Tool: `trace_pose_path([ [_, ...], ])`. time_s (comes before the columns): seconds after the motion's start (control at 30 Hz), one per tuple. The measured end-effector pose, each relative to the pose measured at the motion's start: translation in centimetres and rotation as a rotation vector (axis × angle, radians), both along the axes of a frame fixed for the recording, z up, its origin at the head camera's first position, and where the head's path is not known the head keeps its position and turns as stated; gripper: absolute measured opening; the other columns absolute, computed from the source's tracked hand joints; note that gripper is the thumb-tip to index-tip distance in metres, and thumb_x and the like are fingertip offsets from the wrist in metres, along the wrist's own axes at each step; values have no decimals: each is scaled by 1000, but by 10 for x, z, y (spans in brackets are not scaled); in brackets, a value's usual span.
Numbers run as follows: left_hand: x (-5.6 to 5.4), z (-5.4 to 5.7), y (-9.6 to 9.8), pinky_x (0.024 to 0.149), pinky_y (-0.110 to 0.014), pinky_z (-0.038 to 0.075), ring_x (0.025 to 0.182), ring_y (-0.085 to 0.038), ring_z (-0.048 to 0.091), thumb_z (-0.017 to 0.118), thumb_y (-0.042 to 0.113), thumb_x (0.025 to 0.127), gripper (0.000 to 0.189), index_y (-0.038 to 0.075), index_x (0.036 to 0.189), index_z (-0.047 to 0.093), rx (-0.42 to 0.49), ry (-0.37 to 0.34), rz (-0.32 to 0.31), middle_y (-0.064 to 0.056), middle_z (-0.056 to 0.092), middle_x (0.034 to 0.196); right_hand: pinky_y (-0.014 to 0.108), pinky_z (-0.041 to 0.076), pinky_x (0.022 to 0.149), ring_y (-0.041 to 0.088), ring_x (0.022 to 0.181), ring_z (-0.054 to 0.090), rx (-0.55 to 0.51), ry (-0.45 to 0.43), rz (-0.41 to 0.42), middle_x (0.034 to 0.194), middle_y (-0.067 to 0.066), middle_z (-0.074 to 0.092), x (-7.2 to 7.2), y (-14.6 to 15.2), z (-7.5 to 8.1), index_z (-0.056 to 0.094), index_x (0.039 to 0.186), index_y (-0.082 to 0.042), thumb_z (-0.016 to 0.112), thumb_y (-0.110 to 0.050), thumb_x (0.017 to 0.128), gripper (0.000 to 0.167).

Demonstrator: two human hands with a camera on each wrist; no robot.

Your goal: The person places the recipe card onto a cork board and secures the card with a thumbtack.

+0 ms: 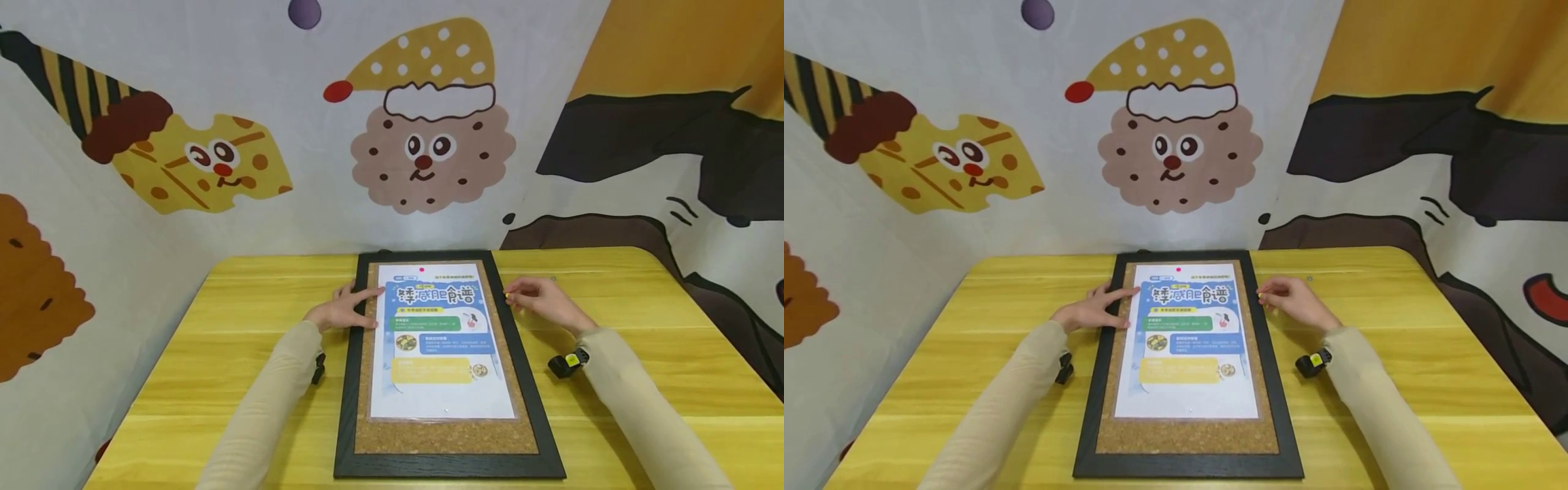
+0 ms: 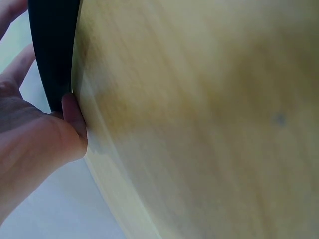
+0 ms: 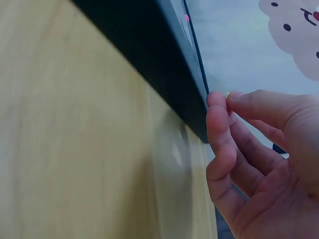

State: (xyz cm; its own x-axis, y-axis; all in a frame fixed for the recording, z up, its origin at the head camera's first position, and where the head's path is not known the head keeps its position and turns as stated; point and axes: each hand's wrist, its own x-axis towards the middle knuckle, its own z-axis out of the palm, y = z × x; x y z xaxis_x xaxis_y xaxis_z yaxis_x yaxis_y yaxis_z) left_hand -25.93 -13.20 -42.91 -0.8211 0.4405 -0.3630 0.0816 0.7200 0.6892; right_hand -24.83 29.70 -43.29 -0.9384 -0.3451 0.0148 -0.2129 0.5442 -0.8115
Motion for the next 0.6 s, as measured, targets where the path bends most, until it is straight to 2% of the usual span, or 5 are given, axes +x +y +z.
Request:
trace_pose_path([
  [0.27, -1, -2, -1, 104, -69, 13, 141, -45, -11, 76, 33, 84, 83, 28, 153, 31, 0, 6, -9, -22, -11, 158, 29, 53, 73, 27, 84, 63, -10, 13, 45, 99, 16, 68, -6, -14, 5, 64, 112, 6, 60, -4, 95, 20],
  [0.43, -1, -3, -1, 104, -70, 13, 141, -46, -10, 76, 32, 83, 84, 25, 154, 30, 7, 17, -23, -24, -10, 157, 31, 54, 70, 26, 80, 63, -56, 24, 91, 96, 17, 67, -8, -21, 5, 64, 109, 9, 59, 1, 94, 18],
  [0.6, -2, -3, -1, 104, -69, 13, 141, -46, -10, 76, 32, 83, 84, 24, 154, 30, 12, 19, -24, -25, -10, 157, 30, 52, 68, 25, 76, 61, -48, 22, 106, 94, 16, 68, -9, -28, 5, 65, 108, 8, 59, 1, 94, 16],
])
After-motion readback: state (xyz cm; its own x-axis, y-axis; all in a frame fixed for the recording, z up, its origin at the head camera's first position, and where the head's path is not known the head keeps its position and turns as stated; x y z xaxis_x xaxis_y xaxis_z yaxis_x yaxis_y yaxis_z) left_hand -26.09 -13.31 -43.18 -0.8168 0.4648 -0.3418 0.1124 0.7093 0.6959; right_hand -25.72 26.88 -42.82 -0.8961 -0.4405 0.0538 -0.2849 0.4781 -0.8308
